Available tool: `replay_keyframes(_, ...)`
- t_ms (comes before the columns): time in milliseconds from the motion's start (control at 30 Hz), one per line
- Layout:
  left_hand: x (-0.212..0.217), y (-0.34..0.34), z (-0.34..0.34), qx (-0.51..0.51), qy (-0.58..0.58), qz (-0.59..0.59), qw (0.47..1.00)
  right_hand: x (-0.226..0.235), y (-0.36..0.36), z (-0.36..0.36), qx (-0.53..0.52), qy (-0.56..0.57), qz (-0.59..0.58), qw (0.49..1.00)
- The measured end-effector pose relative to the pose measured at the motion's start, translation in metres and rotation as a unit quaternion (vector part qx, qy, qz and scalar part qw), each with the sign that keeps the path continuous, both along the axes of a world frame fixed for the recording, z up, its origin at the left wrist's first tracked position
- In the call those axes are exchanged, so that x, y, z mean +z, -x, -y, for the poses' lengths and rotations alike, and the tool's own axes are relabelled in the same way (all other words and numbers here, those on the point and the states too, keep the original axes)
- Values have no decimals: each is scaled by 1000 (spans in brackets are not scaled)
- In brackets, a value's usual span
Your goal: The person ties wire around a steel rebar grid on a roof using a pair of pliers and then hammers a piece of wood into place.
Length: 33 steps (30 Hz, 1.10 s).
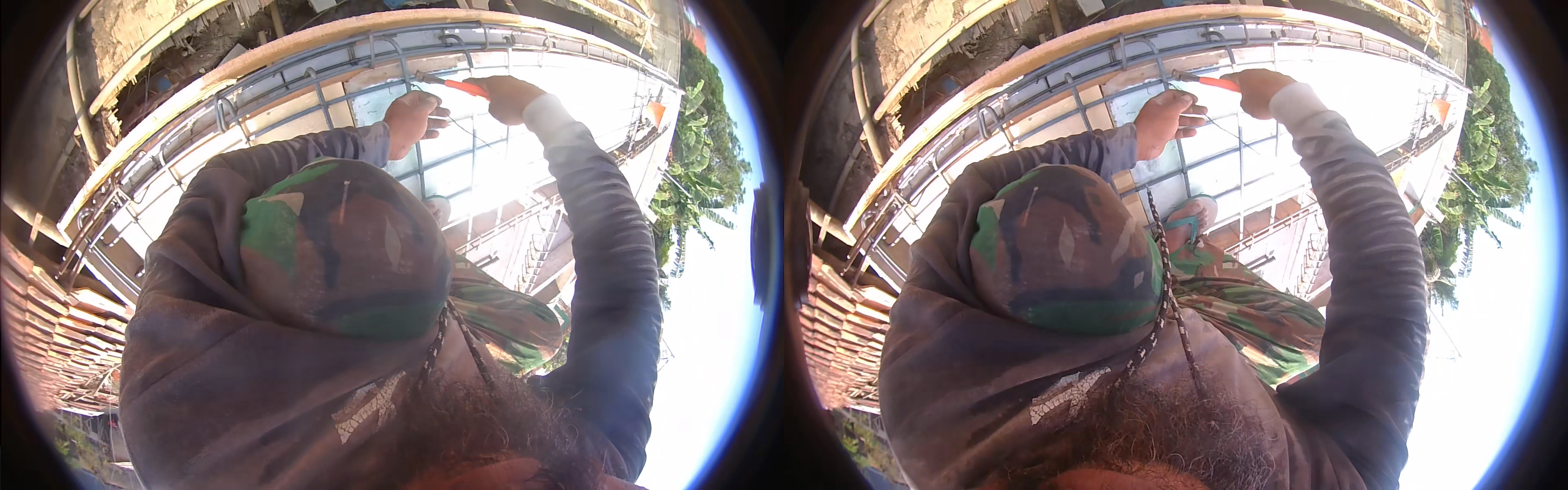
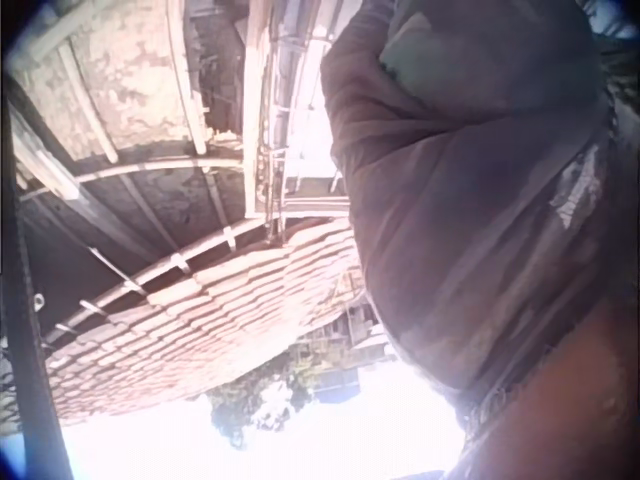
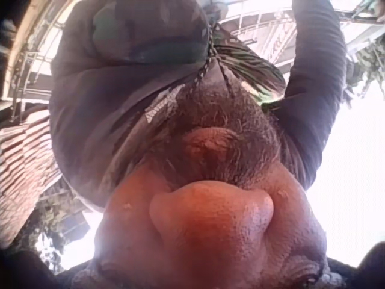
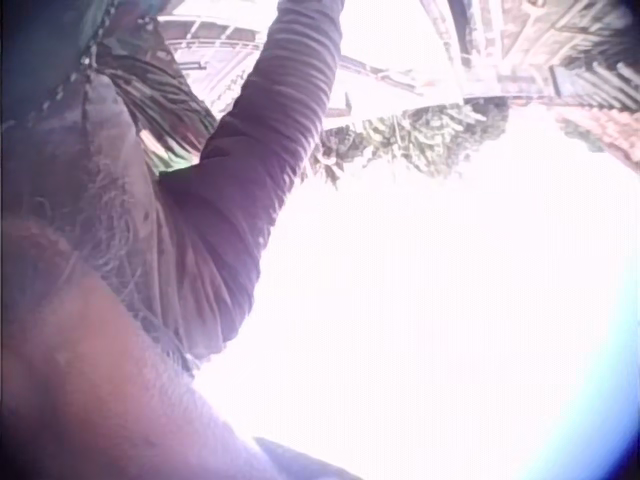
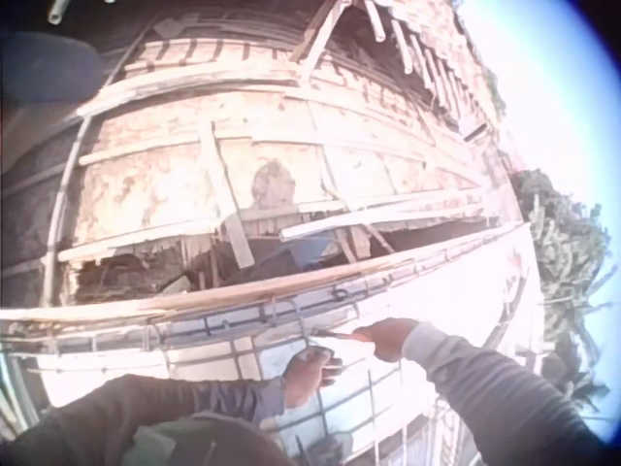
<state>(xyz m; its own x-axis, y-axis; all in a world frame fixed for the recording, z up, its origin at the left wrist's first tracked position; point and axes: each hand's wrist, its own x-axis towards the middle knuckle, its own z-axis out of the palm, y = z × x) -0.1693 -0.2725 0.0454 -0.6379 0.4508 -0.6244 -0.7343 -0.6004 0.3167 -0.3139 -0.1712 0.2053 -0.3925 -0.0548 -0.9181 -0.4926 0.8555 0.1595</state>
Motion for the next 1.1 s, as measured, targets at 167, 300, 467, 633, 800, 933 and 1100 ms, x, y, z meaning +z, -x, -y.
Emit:
replay_keyframes(167,0,-5,4,-20,32,-1,999,-17,6,-11,5,25,42,999)
replay_keyframes(300,-1,-6,-2,-18,30,-15,999,-19,14,-22,27,4,71,997)
replay_keyframes(467,-4,-8,-1,-14,45,-23,999,-13,18,0,52,-30,63,996)
replay_keyframes(633,-4,-7,1,-23,47,-25,998,-15,21,2,11,-59,86,994)
replay_keyframes(800,-7,-9,-1,0,38,-24,999,-13,19,-8,-164,-12,191,968)
replay_keyframes(933,-2,-4,4,31,-23,60,997,-13,7,-24,-358,57,249,898)
replay_keyframes(1100,14,13,7,1,-197,114,974,-18,-14,-44,-537,72,245,804)
